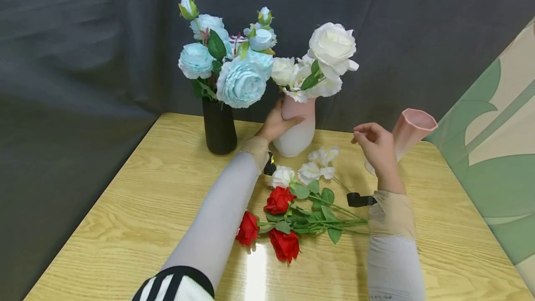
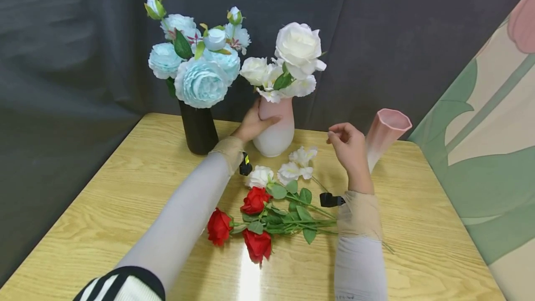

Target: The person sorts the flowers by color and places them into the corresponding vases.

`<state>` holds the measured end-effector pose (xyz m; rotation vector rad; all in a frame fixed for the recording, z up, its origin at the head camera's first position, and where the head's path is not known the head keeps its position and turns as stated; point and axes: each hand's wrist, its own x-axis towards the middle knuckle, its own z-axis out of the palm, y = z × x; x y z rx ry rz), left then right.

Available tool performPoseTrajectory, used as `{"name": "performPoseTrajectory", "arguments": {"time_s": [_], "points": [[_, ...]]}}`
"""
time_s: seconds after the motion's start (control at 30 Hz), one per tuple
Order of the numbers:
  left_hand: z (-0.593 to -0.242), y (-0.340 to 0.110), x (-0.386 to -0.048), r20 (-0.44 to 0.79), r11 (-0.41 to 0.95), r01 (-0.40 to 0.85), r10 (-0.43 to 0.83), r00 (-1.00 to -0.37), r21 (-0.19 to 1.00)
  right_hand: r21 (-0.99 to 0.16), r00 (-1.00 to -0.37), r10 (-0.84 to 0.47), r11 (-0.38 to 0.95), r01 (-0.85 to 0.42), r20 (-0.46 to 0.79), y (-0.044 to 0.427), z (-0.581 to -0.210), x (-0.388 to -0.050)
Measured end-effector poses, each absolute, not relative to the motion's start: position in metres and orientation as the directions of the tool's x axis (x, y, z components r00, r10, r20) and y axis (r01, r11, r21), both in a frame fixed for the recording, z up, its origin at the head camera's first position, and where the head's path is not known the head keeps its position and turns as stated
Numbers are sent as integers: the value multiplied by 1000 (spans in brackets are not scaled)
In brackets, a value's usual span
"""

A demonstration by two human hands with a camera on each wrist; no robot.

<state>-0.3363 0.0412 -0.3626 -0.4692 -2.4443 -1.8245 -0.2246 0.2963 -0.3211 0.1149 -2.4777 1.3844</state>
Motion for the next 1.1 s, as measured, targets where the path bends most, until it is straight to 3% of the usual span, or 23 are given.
{"name": "performPoseTrajectory", "arguments": {"time_s": [0.37, 0.67, 0.9, 1.1], "points": [[-364, 42, -337, 228, 244, 276, 209, -951, 930, -826, -991, 41, 559, -81, 126, 320, -363, -208], [-363, 42, -337, 242, 227, 287, 210, -947, 930, -758, -991, -23, 646, 88, -135, 322, -385, -202], [-362, 42, -337, 237, 211, 277, 198, -951, 937, -726, -960, -167, 686, 50, -225, 314, -391, -201], [-364, 42, -337, 241, 219, 283, 201, -950, 934, -720, -953, -179, 692, 54, -243, 307, -396, -201]]}}
